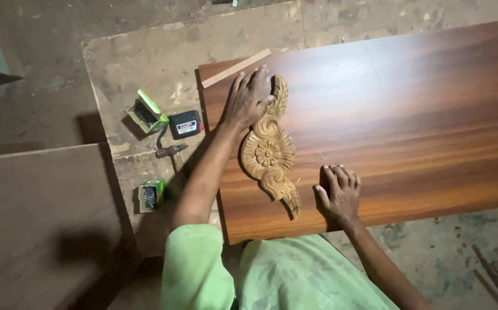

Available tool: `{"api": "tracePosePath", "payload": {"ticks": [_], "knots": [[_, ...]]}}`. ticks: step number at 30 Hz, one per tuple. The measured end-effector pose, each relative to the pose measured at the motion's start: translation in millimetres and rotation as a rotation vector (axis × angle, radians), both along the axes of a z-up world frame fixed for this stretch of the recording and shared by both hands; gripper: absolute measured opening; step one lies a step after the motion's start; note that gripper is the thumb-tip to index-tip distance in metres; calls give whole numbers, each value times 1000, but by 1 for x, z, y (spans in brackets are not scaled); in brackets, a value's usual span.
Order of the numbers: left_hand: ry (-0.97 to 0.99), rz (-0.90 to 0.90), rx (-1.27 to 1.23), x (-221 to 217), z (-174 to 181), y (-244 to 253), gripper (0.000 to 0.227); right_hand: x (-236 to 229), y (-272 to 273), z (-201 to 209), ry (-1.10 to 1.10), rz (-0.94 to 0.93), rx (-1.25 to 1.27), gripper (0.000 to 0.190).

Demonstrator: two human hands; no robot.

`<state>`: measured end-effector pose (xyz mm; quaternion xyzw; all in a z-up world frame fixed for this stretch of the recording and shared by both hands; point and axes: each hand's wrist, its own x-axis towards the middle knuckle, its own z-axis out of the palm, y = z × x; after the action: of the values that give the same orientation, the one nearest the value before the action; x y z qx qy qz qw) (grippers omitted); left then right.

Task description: The person attaches a carved wooden ornament to a wooden panel using a hammer and nails. They repeatedly position the carving, hammer nails into it, and adjust its placement. The person also uses a tape measure to check dimensions.

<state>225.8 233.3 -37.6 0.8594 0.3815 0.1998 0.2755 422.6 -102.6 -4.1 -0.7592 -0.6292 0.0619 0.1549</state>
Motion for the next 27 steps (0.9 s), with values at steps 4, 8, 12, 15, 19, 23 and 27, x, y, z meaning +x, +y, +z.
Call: {"api": "tracePosePath", "payload": {"ticks": [4,8,12,15,19,23,27], "knots": [[198,-88,102,-3,-8,6,73,0,-3,-2,30,3,3,57],[189,-225,308,-16,-12,1,63,1,0,-3,-4,3,-13,57],[111,-211,63,-26,-5,-21,66,-1,-4,2,-14,13,10,57],[171,-104,-127,-20,7,-9,76,2,6,2,8,6,19,56],[19,-132,114,-15,4,-17,76,0,-6,1,14,17,3,55],[41,-64,-26,-12,9,-35,73,3,0,1,34,14,26,56],[169,-111,130,2,16,-68,80,3,-4,1,53,15,17,55]]}}
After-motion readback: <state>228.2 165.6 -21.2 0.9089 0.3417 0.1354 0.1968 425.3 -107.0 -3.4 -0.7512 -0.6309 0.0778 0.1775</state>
